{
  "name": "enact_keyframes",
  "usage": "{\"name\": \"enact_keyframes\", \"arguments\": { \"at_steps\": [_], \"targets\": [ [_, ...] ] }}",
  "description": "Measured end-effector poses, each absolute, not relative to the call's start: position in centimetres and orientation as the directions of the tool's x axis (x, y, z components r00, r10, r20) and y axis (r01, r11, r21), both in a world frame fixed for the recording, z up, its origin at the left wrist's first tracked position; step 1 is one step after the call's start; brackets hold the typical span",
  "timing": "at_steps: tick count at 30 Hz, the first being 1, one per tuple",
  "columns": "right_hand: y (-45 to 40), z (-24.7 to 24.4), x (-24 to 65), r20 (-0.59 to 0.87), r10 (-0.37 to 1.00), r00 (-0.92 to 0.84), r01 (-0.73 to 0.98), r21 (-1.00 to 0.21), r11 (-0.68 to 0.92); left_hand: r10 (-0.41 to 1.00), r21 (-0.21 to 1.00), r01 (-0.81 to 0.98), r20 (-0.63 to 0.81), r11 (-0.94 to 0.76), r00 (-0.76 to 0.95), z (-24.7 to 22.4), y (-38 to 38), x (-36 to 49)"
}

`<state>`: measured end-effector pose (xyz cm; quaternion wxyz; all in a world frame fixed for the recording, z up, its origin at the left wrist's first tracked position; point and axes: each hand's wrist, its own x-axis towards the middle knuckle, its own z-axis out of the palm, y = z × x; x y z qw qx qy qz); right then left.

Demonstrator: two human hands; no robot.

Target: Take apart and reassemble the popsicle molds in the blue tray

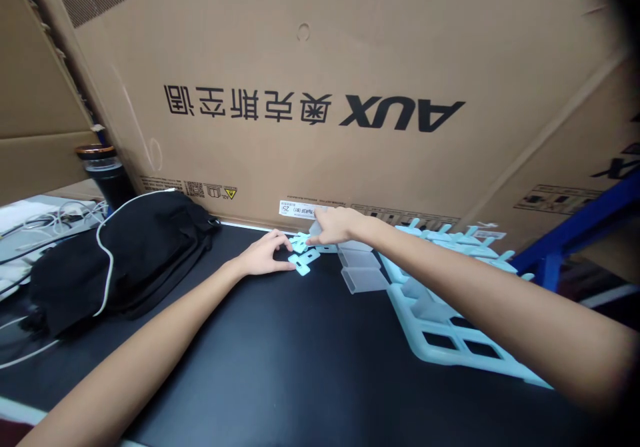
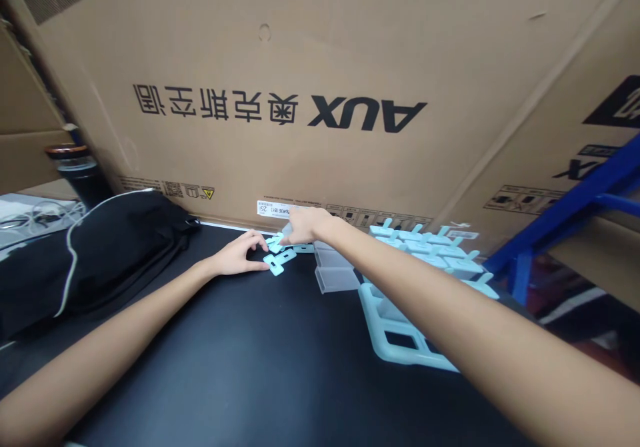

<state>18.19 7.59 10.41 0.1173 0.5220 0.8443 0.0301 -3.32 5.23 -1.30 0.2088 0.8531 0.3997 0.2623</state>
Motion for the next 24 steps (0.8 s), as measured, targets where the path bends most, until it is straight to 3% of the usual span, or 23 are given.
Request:
{"name": "enact_keyframes", "arguments": {
  "at_steps": [6, 14, 24],
  "targets": [
    [7.6, 12.2, 20.3, -0.268, 0.848, -0.457, 0.830, 0.213, 0.515, 0.721, 0.382, 0.612, 0.352, -0.693, 0.597, -0.7, 4.2, -2.9],
    [6.9, 12.0, 25.5, -0.353, 0.835, -0.423, 0.808, 0.270, 0.523, 0.621, 0.197, 0.592, 0.328, -0.782, 0.711, 0.2, 3.7, -2.1],
    [5.4, 11.1, 25.9, -0.396, 0.764, -0.509, 0.771, 0.184, 0.610, 0.531, 0.157, 0.510, 0.340, -0.846, 0.777, -0.3, 5.8, 1.7]
  ]
}}
